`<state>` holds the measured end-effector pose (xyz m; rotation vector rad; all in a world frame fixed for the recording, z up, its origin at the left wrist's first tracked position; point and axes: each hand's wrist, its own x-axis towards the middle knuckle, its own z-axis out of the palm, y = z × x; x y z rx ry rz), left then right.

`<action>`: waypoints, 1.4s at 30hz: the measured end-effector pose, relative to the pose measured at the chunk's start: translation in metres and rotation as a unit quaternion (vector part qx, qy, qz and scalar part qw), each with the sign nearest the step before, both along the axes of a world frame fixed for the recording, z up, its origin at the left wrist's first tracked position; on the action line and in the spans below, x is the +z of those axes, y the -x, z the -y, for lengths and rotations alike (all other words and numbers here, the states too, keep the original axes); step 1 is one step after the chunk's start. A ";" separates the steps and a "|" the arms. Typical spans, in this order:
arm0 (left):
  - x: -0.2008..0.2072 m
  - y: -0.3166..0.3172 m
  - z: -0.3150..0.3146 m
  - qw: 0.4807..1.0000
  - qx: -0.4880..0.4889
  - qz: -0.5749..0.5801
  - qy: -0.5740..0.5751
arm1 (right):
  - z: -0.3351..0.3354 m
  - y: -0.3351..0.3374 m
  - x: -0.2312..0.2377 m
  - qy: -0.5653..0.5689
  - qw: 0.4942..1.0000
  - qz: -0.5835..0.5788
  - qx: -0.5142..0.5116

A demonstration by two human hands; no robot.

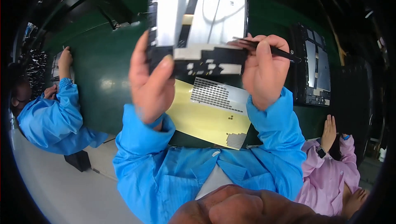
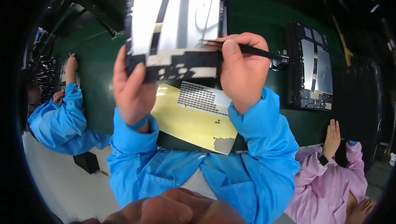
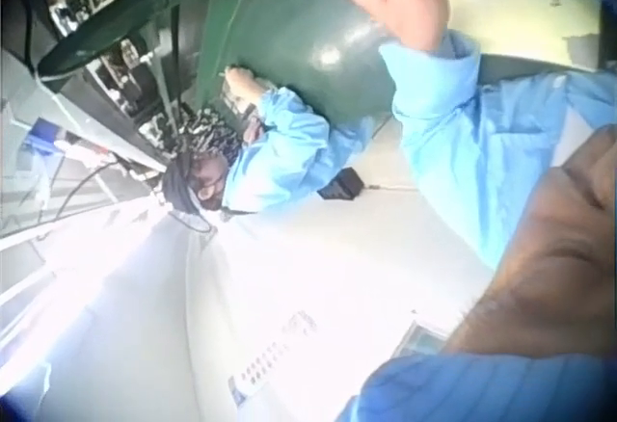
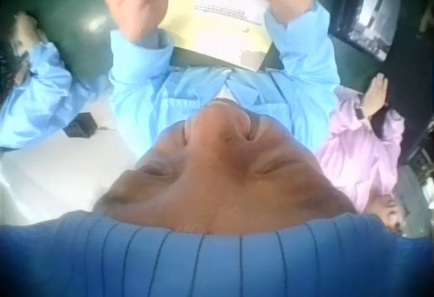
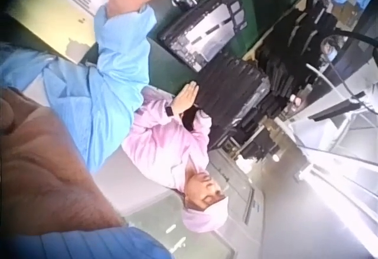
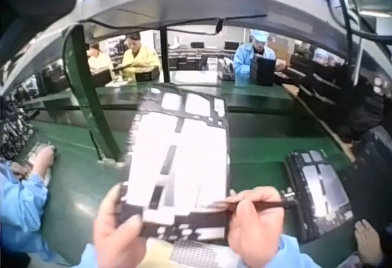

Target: Using tweezers to carefully apply small labels or components to the back of electronic screen assemblies on an assembly line.

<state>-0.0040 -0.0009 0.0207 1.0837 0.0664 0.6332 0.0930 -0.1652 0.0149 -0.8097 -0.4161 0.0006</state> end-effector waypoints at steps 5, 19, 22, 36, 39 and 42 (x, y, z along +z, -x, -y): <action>-0.002 0.080 -0.059 0.993 -0.039 0.044 0.102 | 0.028 0.007 0.023 0.017 0.994 0.051 0.099; -0.066 0.203 -0.233 0.822 0.339 -0.394 -0.235 | 0.086 0.025 -0.013 0.348 0.925 -0.116 0.105; -0.036 0.164 -0.177 0.464 0.466 -0.342 -0.672 | 0.089 0.037 -0.010 0.383 0.912 -0.083 0.120; -0.039 0.007 0.020 0.697 -0.197 -0.057 -0.687 | 0.061 0.033 -0.046 0.471 0.878 -0.012 0.087; -0.040 0.004 0.019 0.693 -0.195 -0.056 -0.692 | 0.062 0.030 -0.047 0.487 0.869 0.034 0.078; -0.040 0.004 0.018 0.696 -0.193 -0.054 -0.689 | 0.059 0.033 -0.048 0.449 0.889 -0.019 0.092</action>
